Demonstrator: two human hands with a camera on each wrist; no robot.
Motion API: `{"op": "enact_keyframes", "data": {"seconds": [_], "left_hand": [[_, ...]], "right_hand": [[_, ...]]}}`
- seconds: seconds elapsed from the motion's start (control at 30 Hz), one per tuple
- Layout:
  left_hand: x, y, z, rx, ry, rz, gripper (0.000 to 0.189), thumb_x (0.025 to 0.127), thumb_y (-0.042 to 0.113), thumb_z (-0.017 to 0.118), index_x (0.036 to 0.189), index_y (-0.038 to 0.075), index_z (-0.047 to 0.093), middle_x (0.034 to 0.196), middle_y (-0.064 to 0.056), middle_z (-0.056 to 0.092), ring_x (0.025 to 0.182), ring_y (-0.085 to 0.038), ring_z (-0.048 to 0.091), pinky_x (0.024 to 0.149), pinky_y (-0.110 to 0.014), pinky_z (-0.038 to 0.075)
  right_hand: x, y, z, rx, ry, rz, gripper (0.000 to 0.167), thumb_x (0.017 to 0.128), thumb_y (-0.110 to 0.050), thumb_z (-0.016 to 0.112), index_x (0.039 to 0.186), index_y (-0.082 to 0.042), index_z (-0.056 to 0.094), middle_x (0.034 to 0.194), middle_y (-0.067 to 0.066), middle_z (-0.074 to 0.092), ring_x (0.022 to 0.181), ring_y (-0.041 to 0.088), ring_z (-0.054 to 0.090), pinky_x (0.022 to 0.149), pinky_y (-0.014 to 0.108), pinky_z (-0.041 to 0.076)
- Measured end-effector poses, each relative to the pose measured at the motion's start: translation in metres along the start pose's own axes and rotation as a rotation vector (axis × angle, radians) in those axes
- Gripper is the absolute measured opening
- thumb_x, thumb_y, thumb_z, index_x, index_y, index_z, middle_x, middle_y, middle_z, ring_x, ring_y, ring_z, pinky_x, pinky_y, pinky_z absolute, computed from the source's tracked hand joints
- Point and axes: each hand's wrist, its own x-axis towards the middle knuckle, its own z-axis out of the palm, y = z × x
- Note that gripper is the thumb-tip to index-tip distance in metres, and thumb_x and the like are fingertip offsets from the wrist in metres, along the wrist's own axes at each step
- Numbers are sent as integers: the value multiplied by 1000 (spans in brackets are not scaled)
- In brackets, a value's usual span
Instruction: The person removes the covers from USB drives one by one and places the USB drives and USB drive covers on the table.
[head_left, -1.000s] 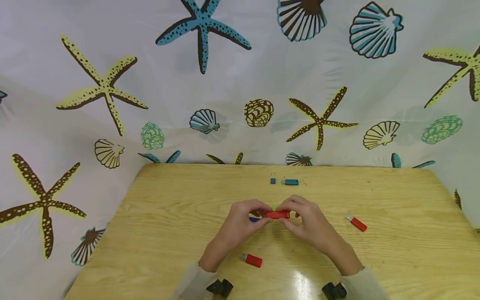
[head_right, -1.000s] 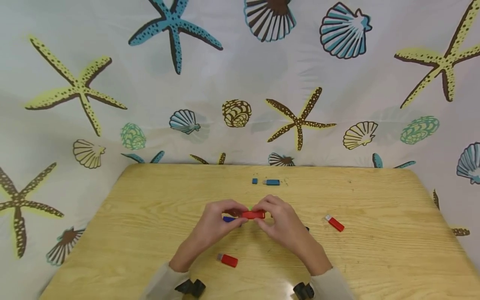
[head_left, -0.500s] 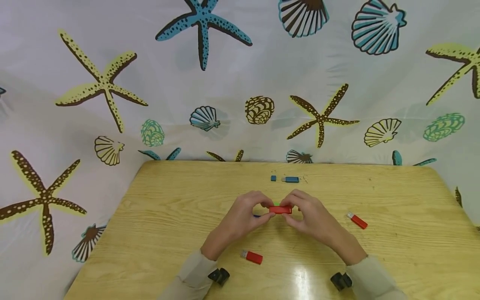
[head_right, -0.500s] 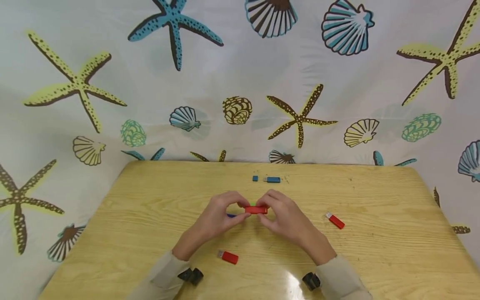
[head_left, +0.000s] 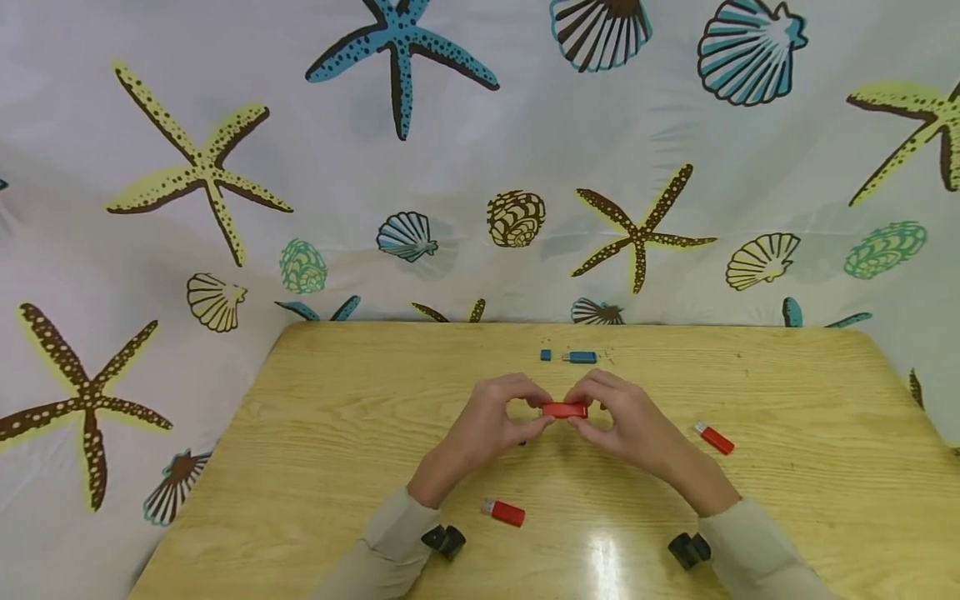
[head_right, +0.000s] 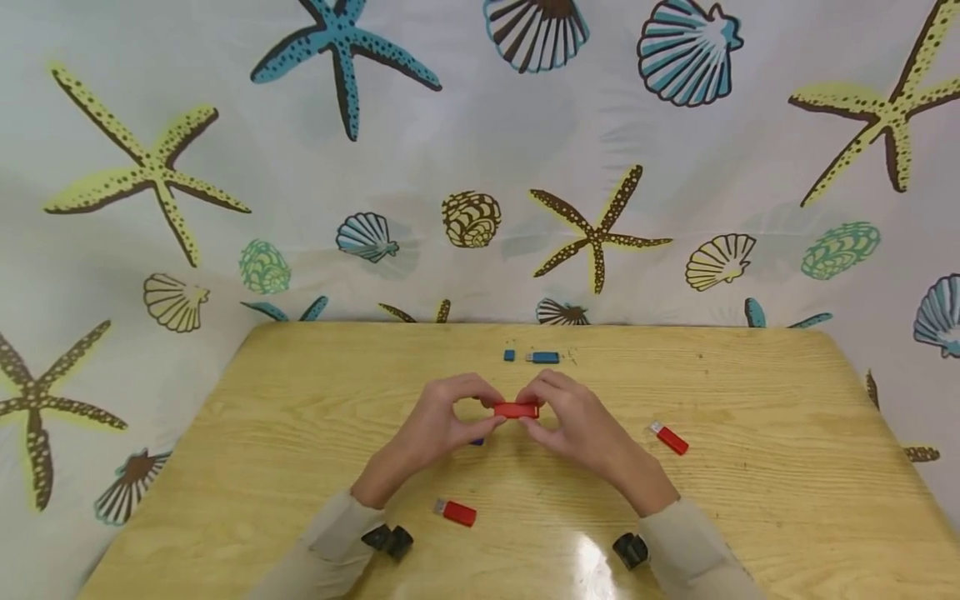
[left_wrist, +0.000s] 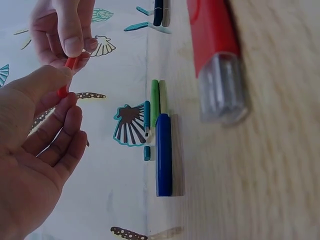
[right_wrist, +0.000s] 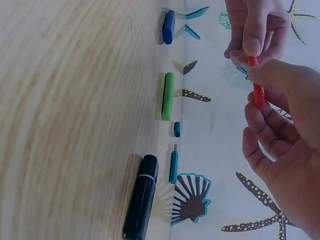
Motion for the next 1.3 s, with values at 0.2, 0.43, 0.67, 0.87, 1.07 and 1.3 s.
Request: {"op": "enact_keyframes", "data": {"seconds": [0.2,0.43,0.67,0.87,1.07,1.3], "left_hand": [[4,-5,0,-57,11,-9,11,89,11,82,99,9,80,92,0,74,84,-28,68,77,-46,59],[7,-7,0,-68,7,14,11,88,12,83,98,9,80,90,0,75,82,-26,69,75,-46,59],[8,-7,-1,-73,2,15,11,89,14,82,98,9,80,91,0,75,82,-26,69,76,-47,59],[-2,-15,-15,-90,59,-83,10,87,10,83,97,12,80,93,5,74,86,-16,68,76,-50,59],[-2,-25,-26,-108,96,-105,13,89,13,82,102,12,80,98,3,75,90,-13,70,81,-53,59],[5,-33,-23,-88,120,-112,14,88,14,83,101,12,81,98,2,76,90,-14,71,82,-44,60]], "right_hand": [[-1,6,-2,43,19,-15,19,87,0,80,102,-8,71,98,-1,68,83,12,61,66,37,56],[-2,8,-4,51,9,-17,18,88,-2,80,102,-9,72,99,-1,68,82,13,61,64,37,55],[-1,7,-9,43,-3,4,17,89,-4,81,102,-10,72,99,-2,69,82,13,61,67,38,57],[-8,13,-24,18,4,14,20,86,2,80,102,-8,72,98,-2,70,83,11,63,67,35,57],[-16,23,-37,-8,37,36,21,86,2,81,102,-8,73,97,-3,70,84,11,63,65,36,57],[-17,35,-35,-39,61,91,21,85,-1,82,103,-9,74,98,-3,70,85,11,64,65,35,56]]}}
